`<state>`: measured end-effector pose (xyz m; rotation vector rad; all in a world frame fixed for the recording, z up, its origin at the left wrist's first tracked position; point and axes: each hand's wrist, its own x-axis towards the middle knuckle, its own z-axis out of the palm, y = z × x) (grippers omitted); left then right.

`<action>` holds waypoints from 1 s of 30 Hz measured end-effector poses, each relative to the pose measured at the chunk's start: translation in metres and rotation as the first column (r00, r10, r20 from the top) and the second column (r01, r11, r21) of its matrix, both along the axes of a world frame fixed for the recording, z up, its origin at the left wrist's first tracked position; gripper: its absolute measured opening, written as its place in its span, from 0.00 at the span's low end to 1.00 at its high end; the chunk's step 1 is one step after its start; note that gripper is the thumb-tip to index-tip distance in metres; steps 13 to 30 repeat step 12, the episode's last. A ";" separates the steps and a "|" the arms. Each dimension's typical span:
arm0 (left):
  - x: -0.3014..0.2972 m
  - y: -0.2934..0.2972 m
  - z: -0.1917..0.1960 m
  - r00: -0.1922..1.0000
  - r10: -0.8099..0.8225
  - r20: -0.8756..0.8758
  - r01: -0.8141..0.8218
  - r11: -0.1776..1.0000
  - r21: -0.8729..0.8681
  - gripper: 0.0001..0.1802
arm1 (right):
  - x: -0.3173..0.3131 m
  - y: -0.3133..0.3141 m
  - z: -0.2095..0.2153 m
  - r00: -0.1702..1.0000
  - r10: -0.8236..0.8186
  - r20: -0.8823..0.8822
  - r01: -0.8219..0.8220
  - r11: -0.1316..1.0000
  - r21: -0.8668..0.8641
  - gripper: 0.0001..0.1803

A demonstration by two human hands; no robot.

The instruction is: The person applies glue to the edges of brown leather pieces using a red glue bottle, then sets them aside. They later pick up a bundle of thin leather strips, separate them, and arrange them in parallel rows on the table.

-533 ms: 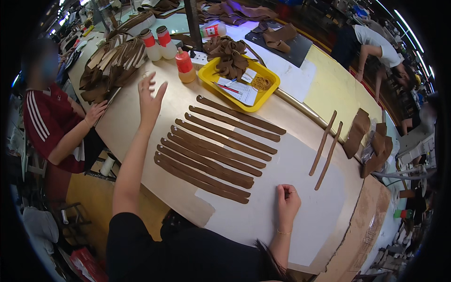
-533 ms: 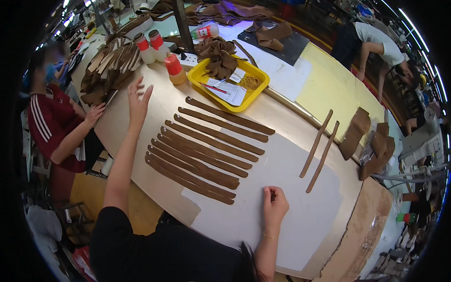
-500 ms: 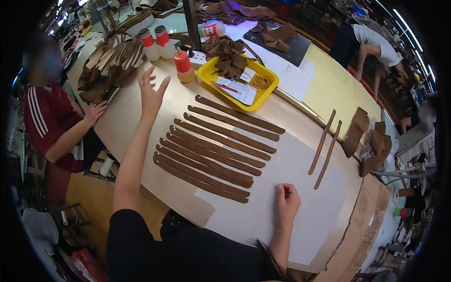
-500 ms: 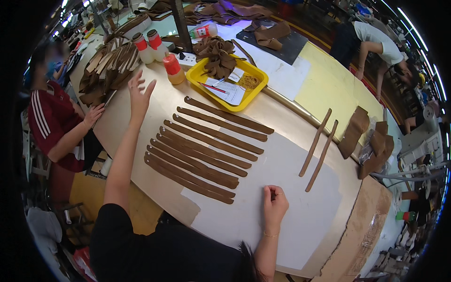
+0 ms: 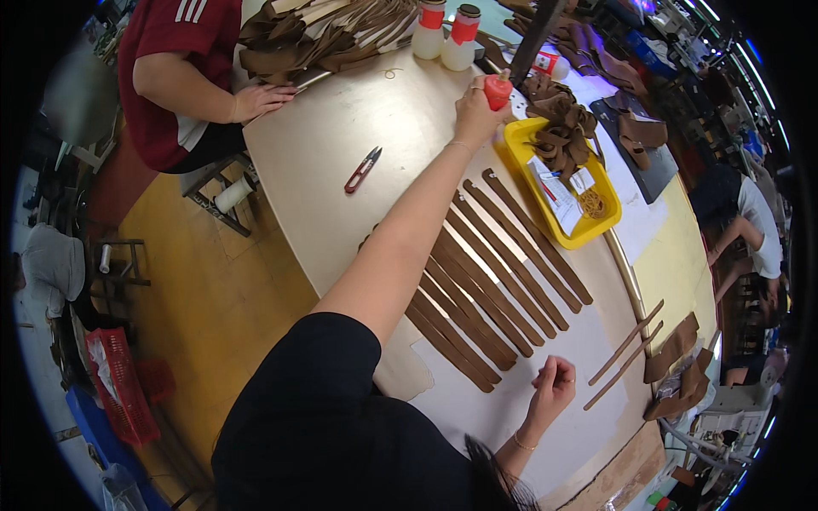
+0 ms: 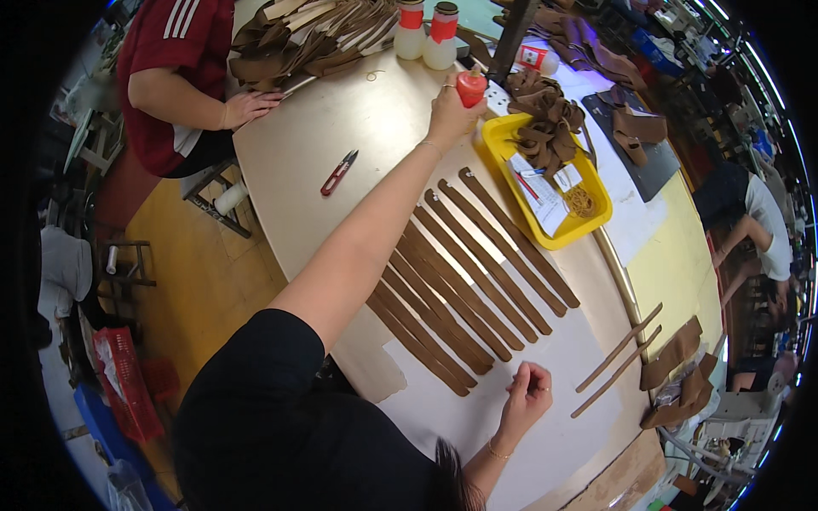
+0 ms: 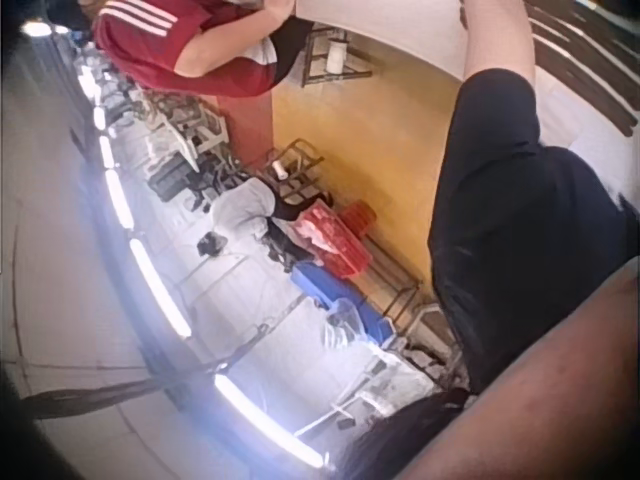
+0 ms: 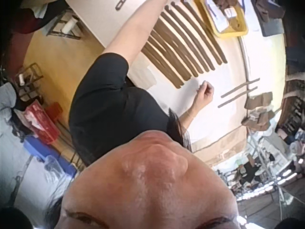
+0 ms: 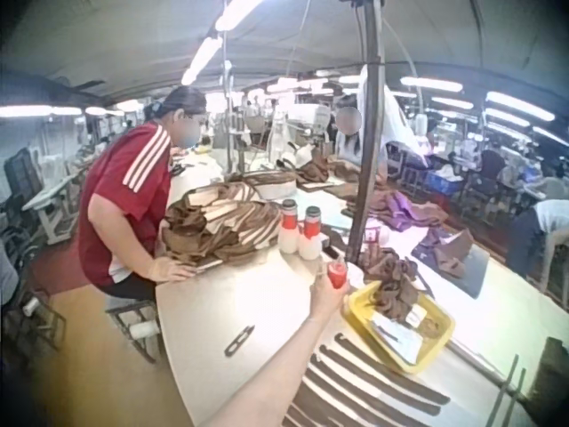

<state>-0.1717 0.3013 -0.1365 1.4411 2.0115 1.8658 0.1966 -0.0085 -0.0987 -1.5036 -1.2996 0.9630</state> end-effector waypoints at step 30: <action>-0.014 -0.002 0.002 0.991 -0.097 -0.092 0.096 0.995 -0.018 0.32 | -0.171 0.075 0.046 0.475 0.556 0.682 -0.821 0.558 0.117 0.06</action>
